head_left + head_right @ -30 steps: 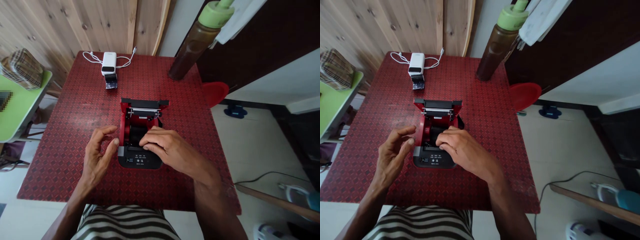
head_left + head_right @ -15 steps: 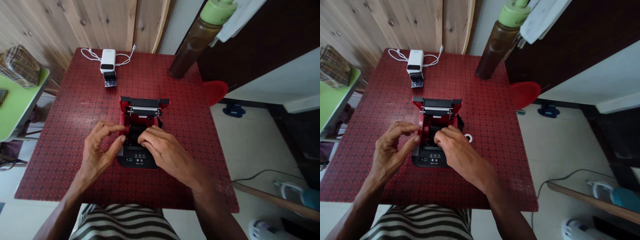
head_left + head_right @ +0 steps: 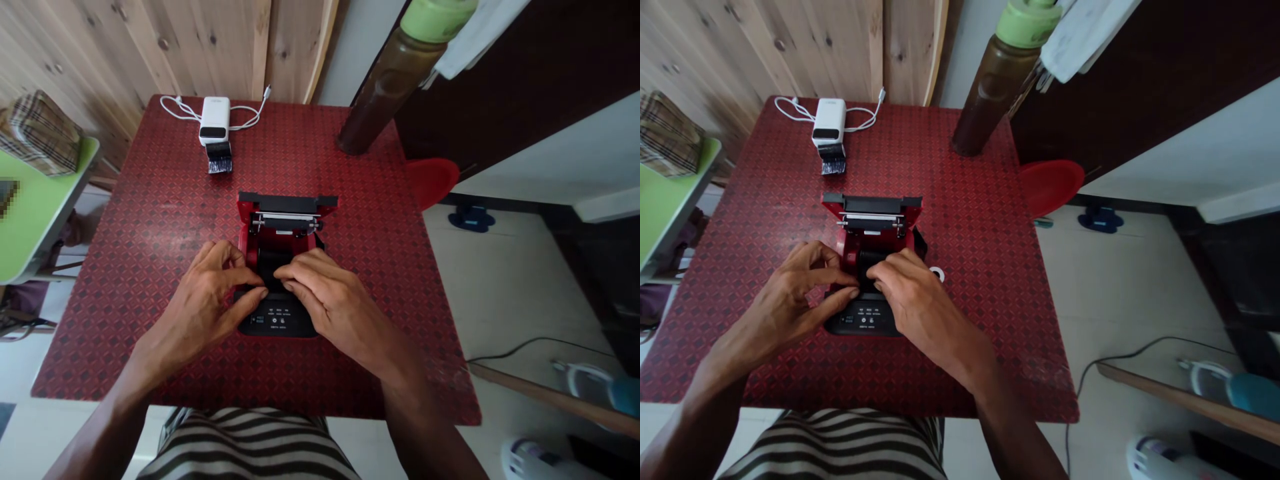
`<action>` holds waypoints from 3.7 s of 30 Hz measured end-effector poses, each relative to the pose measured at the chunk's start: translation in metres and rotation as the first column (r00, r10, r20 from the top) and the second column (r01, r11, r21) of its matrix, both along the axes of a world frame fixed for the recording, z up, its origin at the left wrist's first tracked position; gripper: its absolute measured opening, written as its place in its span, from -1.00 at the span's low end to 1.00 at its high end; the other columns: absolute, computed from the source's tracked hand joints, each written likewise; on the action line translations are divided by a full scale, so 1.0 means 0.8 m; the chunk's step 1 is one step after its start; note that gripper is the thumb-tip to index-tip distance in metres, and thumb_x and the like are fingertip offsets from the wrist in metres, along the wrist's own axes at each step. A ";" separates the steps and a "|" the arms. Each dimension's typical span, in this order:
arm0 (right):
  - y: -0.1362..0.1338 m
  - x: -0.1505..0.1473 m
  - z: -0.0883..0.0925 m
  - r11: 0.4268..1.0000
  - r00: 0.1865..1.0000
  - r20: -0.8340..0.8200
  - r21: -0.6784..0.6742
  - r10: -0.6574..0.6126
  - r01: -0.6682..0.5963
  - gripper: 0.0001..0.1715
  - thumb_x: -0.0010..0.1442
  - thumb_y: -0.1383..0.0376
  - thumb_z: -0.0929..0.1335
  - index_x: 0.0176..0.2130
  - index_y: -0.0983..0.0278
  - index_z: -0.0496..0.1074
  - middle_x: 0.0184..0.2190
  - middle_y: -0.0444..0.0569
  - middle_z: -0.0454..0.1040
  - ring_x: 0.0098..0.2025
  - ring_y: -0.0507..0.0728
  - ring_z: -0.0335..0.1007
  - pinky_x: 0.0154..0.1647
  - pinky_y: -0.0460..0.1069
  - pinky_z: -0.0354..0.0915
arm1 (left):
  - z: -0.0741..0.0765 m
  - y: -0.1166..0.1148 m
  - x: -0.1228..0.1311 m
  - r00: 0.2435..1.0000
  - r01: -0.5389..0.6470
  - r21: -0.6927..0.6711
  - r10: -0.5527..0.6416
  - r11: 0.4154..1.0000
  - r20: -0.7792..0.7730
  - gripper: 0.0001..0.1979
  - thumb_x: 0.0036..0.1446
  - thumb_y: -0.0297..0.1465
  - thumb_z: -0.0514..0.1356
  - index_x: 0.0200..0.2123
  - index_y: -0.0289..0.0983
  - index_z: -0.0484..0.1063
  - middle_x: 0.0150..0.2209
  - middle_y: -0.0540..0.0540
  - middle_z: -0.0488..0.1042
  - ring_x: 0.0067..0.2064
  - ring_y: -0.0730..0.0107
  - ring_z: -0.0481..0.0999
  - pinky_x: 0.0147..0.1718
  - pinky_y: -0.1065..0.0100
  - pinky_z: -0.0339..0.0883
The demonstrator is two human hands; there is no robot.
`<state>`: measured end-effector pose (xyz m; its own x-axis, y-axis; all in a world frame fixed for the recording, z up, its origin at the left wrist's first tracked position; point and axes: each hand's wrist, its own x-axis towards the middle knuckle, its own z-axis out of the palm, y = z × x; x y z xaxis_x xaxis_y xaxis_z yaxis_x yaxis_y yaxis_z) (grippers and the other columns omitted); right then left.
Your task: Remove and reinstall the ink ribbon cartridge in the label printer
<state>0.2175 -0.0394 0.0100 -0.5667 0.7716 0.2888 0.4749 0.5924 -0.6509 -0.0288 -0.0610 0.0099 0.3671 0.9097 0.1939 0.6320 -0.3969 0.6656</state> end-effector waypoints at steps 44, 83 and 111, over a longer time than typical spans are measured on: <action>-0.042 -0.008 0.000 0.939 0.981 0.086 0.315 -0.172 0.137 -0.76 0.56 0.52 0.38 -0.05 0.33 0.66 -0.22 -0.02 0.72 -0.09 0.19 0.55 0.00 0.12 0.54 | -0.003 0.039 -0.012 0.743 -0.421 -0.180 0.452 0.889 0.494 -0.66 0.51 0.03 0.35 -0.06 -0.11 0.67 -0.16 -0.04 0.59 -0.15 0.27 0.51 -0.15 0.23 0.35; -0.076 0.002 -0.019 0.887 0.929 0.070 0.328 -0.365 0.324 -0.55 0.60 0.34 0.41 0.39 0.23 0.41 -0.02 0.06 0.80 0.14 0.29 0.68 0.20 0.19 0.43 | -0.043 -0.005 0.013 0.612 -0.048 -0.623 0.516 0.781 0.599 -0.31 0.23 -0.11 0.57 0.35 -0.16 0.55 0.35 -0.28 0.65 0.37 -0.13 0.65 0.35 -0.06 0.55; -0.136 -0.001 -0.074 0.803 0.816 -0.115 0.149 -0.566 0.577 -0.59 0.68 0.10 0.33 0.36 0.18 0.36 -0.22 -0.08 0.66 -0.37 0.08 0.66 -0.26 -0.05 0.67 | -0.049 -0.055 0.014 0.591 -0.118 -0.590 0.534 0.799 0.604 -0.43 0.38 -0.21 0.46 0.41 0.01 0.57 0.49 -0.11 0.53 0.52 -0.07 0.48 0.47 0.01 0.40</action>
<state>0.2170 -0.1485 -0.0489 -0.0148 0.8857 0.4640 0.7246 0.3293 -0.6054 -0.0178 -0.1050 -0.0294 -0.0452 0.9764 -0.2114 -0.1103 0.2054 0.9724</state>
